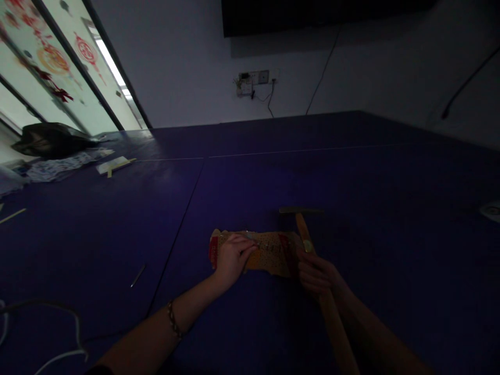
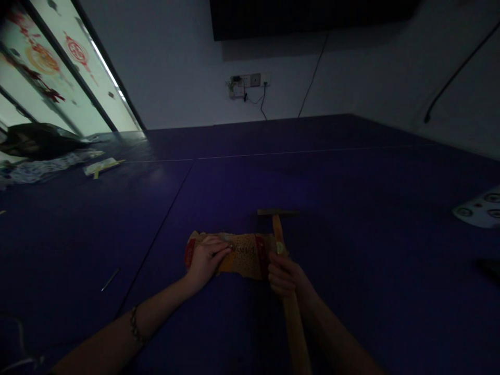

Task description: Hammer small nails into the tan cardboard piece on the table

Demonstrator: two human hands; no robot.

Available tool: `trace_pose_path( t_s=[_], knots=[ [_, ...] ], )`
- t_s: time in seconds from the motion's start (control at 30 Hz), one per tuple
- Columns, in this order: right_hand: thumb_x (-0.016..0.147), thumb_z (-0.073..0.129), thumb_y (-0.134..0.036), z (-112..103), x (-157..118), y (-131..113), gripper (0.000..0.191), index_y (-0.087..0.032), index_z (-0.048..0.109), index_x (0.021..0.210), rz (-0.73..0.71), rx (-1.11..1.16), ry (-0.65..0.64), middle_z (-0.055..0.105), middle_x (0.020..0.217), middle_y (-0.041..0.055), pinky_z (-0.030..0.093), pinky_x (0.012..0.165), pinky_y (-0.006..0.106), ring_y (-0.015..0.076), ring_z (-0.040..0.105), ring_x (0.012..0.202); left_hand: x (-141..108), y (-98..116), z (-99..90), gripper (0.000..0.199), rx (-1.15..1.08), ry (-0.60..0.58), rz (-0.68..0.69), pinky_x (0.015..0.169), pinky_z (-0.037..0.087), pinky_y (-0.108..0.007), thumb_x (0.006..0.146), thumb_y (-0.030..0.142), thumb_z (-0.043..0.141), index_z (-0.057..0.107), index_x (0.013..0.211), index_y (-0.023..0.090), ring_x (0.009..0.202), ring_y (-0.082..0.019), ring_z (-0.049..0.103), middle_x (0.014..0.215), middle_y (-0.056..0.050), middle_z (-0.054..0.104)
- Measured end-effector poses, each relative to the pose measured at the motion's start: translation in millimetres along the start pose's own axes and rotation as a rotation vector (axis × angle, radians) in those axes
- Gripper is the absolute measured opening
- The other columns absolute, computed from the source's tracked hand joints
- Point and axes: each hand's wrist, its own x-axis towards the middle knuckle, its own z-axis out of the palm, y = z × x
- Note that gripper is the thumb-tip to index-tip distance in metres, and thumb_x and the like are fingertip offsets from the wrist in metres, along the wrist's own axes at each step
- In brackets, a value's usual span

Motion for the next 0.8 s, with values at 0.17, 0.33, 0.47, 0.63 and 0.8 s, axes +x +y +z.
trace_pose_path(
  t_s=[0.17,0.33,0.47,0.63,0.8],
  knots=[
    [0.084,0.046,-0.020,-0.2,-1.4,-1.4,0.035,-0.016,0.034,0.051,0.031,-0.022,0.047,0.017,0.034,-0.0122,0.024,0.025,0.008,0.0019,0.007,0.024,-1.5,0.4,0.0,0.016,-0.029,0.038,0.010,0.070,0.045,-0.030,0.077,0.026,0.055,0.069,0.073,0.018,0.076,-0.018,0.057,0.073,-0.005,0.069],
    [0.084,0.045,-0.019,-6.3,-3.4,-2.1,0.027,-0.017,0.042,0.058,0.026,-0.041,0.053,0.016,0.033,-0.0126,0.022,0.025,0.008,0.0029,0.007,0.024,-0.8,-0.7,-0.9,0.016,-0.048,0.038,0.016,0.072,0.045,-0.031,0.077,0.025,0.055,0.069,0.072,0.017,0.075,-0.018,0.058,0.072,-0.005,0.069],
    [0.086,0.043,-0.019,-8.8,-4.1,-2.0,0.027,-0.017,0.043,0.059,0.025,-0.009,0.031,0.015,0.036,-0.0121,0.022,0.025,0.009,0.0026,0.008,0.024,-0.7,-0.3,-1.5,0.018,-0.046,0.022,0.015,0.071,0.044,-0.031,0.079,0.026,0.053,0.068,0.072,0.018,0.074,-0.017,0.058,0.073,-0.004,0.069],
    [0.089,0.037,-0.018,-1.6,-0.4,-1.4,0.036,-0.016,0.034,0.052,0.039,0.004,-0.087,0.018,0.034,-0.0114,0.022,0.026,0.009,0.0025,0.010,0.024,-0.7,0.5,-2.3,0.024,-0.049,0.012,0.005,0.070,0.044,-0.030,0.081,0.028,0.050,0.066,0.067,0.017,0.068,-0.016,0.058,0.066,-0.003,0.067],
    [0.088,0.038,-0.019,-0.7,1.7,-1.5,0.040,-0.016,0.031,0.050,0.032,-0.015,-0.084,0.019,0.035,-0.0109,0.022,0.026,0.008,0.0020,0.011,0.024,-1.1,0.5,-2.9,0.025,-0.037,0.018,0.020,0.068,0.044,-0.029,0.080,0.030,0.051,0.066,0.065,0.017,0.067,-0.016,0.057,0.063,-0.003,0.065]
  ],
)
